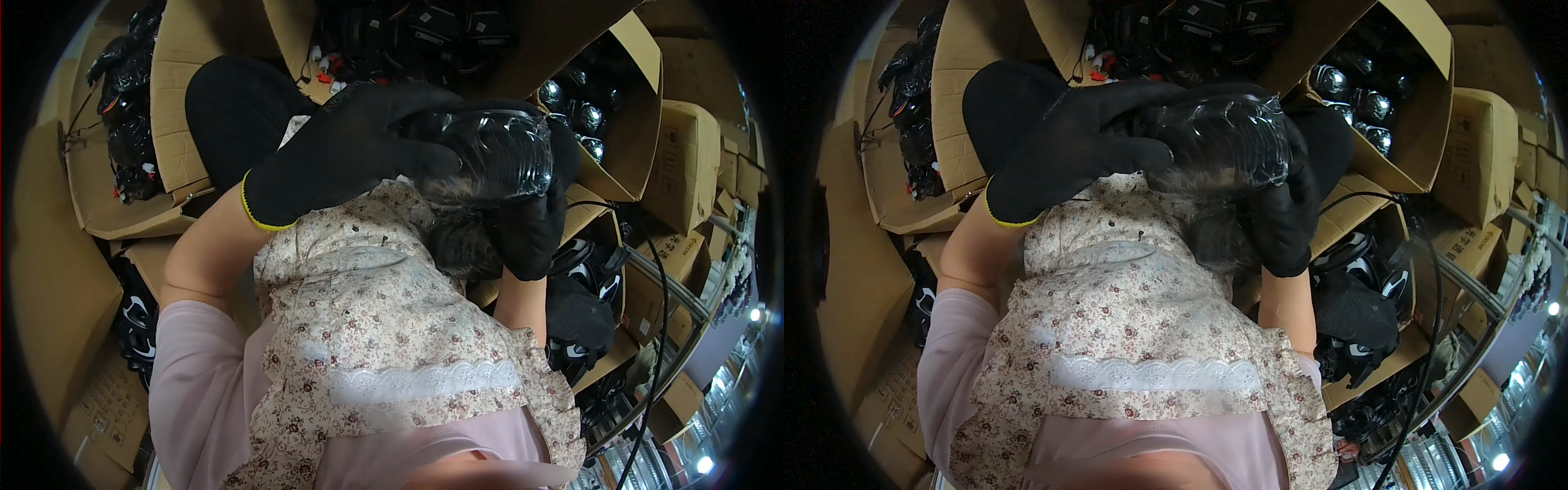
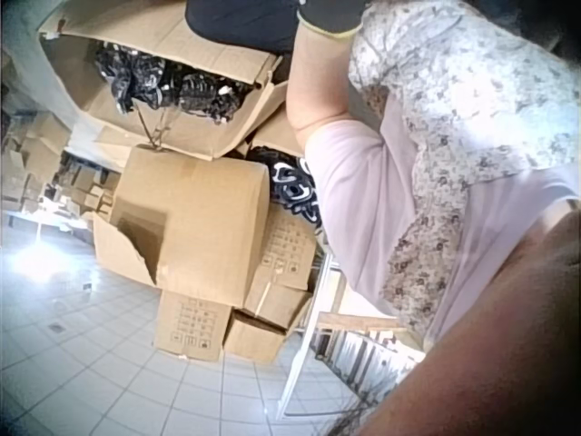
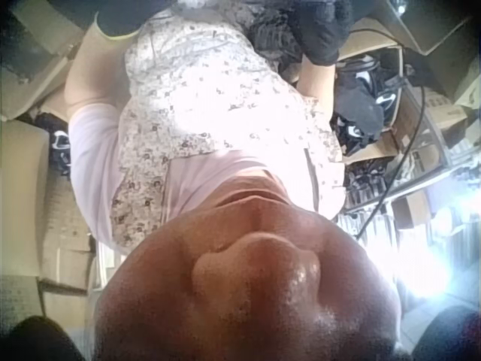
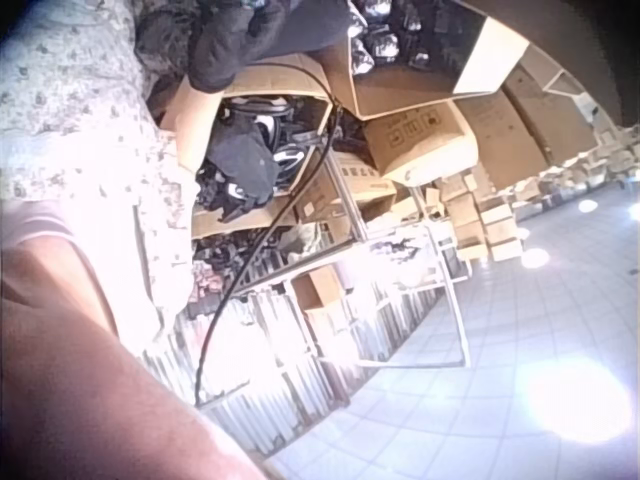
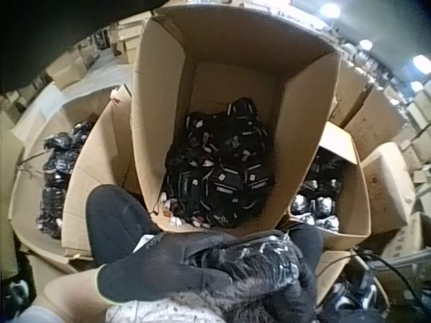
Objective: The person assembles speedometer units by taking meters and covers from cardboard boxes, fitting the plastic covers onto the meters by hand, and placing the assembled units into a box.
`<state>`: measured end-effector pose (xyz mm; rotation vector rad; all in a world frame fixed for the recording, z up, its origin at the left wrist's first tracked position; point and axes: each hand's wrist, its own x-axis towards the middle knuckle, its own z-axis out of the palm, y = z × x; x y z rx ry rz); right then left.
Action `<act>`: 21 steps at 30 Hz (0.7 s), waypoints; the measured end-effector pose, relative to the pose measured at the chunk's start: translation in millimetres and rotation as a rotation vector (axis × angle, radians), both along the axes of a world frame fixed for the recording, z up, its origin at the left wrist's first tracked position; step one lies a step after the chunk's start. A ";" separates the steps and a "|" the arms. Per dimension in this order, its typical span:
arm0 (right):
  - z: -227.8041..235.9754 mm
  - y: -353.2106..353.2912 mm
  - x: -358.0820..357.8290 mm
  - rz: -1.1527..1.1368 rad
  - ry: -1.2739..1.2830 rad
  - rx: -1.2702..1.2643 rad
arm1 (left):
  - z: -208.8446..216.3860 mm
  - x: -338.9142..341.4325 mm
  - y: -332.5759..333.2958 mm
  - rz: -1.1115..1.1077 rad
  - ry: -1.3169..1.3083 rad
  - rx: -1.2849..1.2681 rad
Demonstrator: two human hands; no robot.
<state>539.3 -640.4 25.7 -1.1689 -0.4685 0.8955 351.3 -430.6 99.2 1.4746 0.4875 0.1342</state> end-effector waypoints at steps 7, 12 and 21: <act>-1.5 -0.7 -1.3 -0.012 -0.172 0.009 | -11.0 5.4 -7.2 0.099 -0.091 -0.045; 3.2 -0.9 -4.6 -0.011 -0.224 -0.011 | -12.2 1.0 -3.5 0.073 -0.042 0.146; -5.7 -3.6 -3.7 -0.035 -0.410 -0.009 | -10.0 3.4 1.0 0.005 -0.104 0.097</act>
